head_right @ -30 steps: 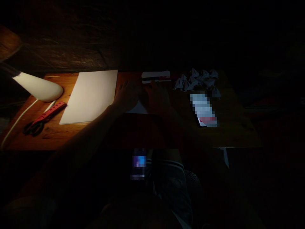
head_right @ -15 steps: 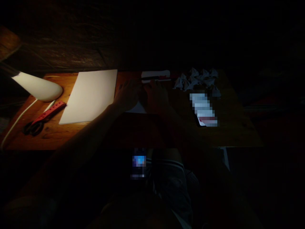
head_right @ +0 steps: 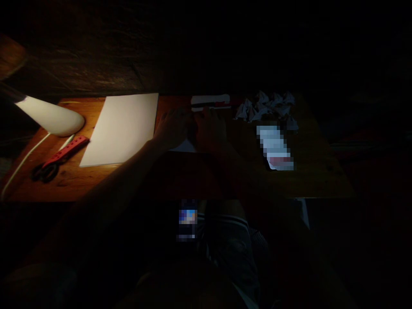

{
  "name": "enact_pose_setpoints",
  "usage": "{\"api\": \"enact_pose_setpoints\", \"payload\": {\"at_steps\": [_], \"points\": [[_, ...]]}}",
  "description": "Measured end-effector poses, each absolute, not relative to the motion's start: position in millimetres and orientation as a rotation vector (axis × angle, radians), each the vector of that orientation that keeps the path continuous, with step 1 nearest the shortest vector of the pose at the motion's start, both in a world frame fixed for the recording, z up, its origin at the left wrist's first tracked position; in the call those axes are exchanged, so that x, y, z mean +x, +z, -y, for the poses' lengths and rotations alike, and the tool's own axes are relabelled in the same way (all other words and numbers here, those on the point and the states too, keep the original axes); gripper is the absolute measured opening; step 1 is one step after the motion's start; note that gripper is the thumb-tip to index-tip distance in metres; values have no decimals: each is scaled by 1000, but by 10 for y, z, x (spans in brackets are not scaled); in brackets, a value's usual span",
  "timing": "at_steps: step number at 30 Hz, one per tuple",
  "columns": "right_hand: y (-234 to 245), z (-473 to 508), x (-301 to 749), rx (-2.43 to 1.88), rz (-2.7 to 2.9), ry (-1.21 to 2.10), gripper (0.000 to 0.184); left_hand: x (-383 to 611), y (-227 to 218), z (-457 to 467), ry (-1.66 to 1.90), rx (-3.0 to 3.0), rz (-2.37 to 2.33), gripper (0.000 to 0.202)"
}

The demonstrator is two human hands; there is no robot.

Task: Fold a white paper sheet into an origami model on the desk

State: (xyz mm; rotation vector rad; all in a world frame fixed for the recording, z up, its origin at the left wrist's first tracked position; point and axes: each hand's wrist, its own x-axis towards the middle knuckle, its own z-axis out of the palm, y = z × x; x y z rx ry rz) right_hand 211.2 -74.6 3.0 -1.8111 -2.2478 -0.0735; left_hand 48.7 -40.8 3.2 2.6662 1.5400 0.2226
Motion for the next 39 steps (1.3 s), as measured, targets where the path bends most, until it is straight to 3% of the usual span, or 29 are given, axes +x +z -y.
{"api": "enact_pose_setpoints", "payload": {"at_steps": [24,39], "points": [[86,785,2087,-1878,2237,-140,44,479,124,447,355,2574,-1688,40],[93,736,2299,-2010,2092,-135,46,280,119,355,267,2487,-1845,66]]}}
